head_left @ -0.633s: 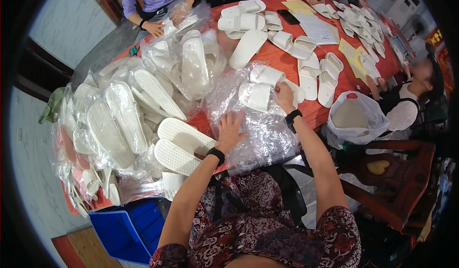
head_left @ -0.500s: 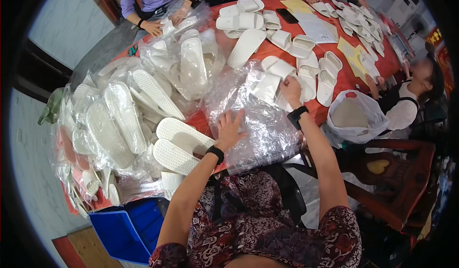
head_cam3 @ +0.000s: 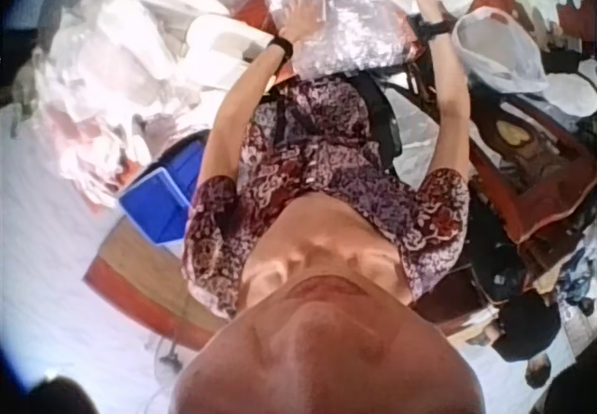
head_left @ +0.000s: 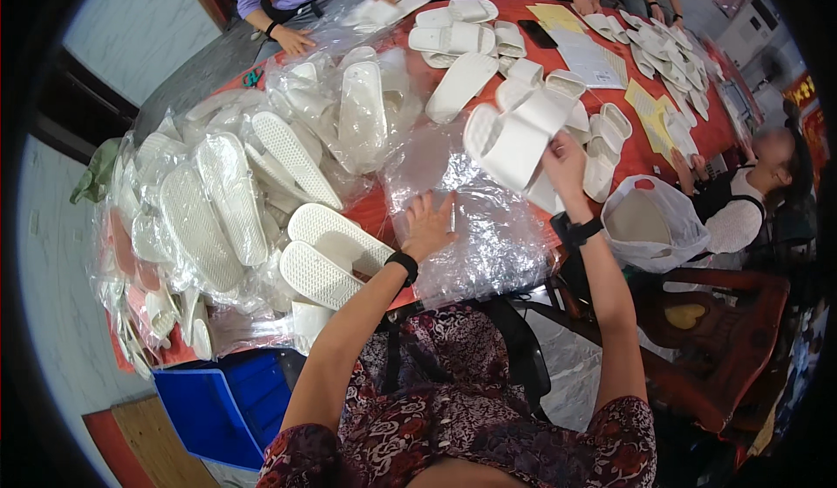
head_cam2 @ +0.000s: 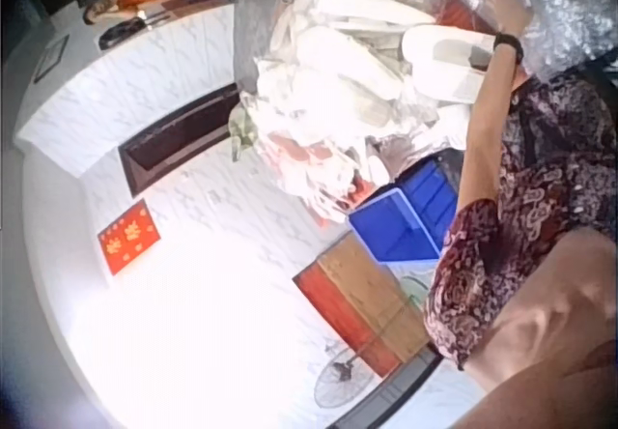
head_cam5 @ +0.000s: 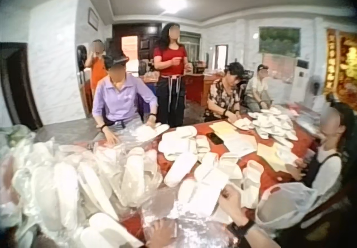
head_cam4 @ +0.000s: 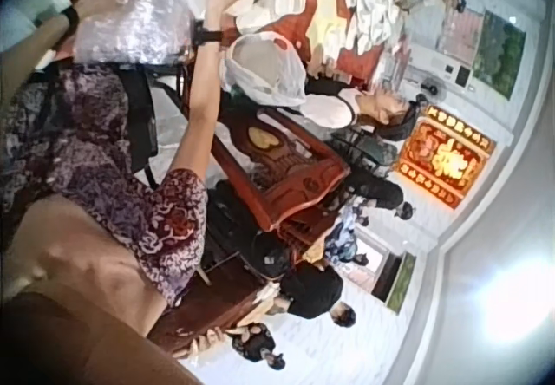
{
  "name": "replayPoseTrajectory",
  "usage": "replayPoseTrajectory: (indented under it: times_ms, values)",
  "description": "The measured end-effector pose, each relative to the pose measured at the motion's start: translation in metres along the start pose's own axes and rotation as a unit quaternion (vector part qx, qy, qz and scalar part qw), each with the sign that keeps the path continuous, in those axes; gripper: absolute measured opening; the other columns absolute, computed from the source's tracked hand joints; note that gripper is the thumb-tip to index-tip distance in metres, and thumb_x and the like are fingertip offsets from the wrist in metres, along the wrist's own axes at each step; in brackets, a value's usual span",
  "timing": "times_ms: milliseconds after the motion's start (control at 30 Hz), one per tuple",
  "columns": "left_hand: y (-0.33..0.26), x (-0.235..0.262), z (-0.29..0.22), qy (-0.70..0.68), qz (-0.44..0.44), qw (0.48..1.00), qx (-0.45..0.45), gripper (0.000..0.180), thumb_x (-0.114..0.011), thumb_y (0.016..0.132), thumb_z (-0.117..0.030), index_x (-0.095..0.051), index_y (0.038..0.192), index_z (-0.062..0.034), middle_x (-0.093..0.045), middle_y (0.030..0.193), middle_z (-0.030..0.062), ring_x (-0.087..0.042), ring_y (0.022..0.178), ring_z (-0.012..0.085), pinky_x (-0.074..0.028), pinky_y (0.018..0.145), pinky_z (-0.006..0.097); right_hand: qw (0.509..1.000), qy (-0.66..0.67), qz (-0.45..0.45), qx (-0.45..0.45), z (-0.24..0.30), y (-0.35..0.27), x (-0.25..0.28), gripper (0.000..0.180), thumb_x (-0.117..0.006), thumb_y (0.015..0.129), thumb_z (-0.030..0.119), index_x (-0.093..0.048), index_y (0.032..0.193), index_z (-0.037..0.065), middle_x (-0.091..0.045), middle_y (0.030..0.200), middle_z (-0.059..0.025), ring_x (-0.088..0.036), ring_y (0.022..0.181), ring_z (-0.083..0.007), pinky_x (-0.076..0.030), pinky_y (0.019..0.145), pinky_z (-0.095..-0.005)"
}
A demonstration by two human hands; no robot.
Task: Packing pairs of white sandals into plastic bags on a manufacturing table.
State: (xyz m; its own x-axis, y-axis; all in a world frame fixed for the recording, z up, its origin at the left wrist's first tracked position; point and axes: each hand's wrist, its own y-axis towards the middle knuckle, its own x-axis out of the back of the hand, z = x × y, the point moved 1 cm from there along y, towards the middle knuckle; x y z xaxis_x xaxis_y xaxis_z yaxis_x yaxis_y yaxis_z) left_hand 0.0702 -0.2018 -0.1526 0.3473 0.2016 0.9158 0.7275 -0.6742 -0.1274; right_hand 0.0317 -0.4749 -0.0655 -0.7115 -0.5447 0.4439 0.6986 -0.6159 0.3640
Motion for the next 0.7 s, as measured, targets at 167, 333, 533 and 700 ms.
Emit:
replayPoseTrajectory:
  times_ms: [167, 333, 533, 700]
  values:
    - [-0.005, 0.004, 0.003, 0.010, 0.039, 0.999, 0.020, 0.087, -0.076, 0.069, -0.035, -0.031, 0.141, -0.0159, -0.027, 0.138, 0.0292, -0.025, 0.127, 0.0479, -0.026, 0.098, 0.062, 0.989, -0.091, 0.102, 0.051, 0.017, -0.030, -0.049, 0.015, -0.065, 0.074, 0.014, -0.057, 0.078, 0.001, -0.058, 0.072, -0.0125, -0.058, 0.064, -0.0274, -0.045, 0.058, -0.0358]
    - [-0.011, -0.011, 0.013, -0.029, -0.019, 0.998, -0.043, 0.079, -0.074, 0.069, -0.039, -0.038, 0.137, -0.0174, -0.028, 0.138, 0.0236, -0.026, 0.126, 0.0458, -0.027, 0.097, 0.059, 0.975, -0.168, 0.145, 0.011, -0.051, -0.042, -0.077, 0.016, -0.062, 0.077, 0.019, -0.059, 0.081, 0.004, -0.062, 0.078, -0.0158, -0.061, 0.074, -0.0341, -0.047, 0.065, -0.0431]
    - [-0.055, 0.038, 0.004, -0.136, -0.018, 0.989, -0.054, 0.067, -0.070, 0.076, -0.033, -0.043, 0.135, -0.0152, -0.035, 0.137, 0.0229, -0.032, 0.126, 0.0418, -0.032, 0.098, 0.052, 0.972, -0.175, 0.156, 0.018, -0.086, -0.045, -0.063, 0.016, -0.063, 0.080, 0.018, -0.059, 0.090, 0.005, -0.064, 0.085, -0.0149, -0.063, 0.077, -0.0306, -0.049, 0.067, -0.0387]
    - [-0.161, 0.128, 0.031, -0.369, -0.168, 0.914, -0.014, 0.037, -0.066, 0.082, -0.011, -0.059, 0.118, -0.0066, -0.058, 0.115, 0.0123, -0.058, 0.103, 0.0241, -0.047, 0.085, 0.034, 0.976, -0.129, 0.174, 0.006, 0.005, -0.070, -0.052, 0.016, -0.064, 0.081, 0.012, -0.059, 0.095, 0.005, -0.063, 0.084, -0.0108, -0.063, 0.073, -0.0227, -0.050, 0.065, -0.0327]
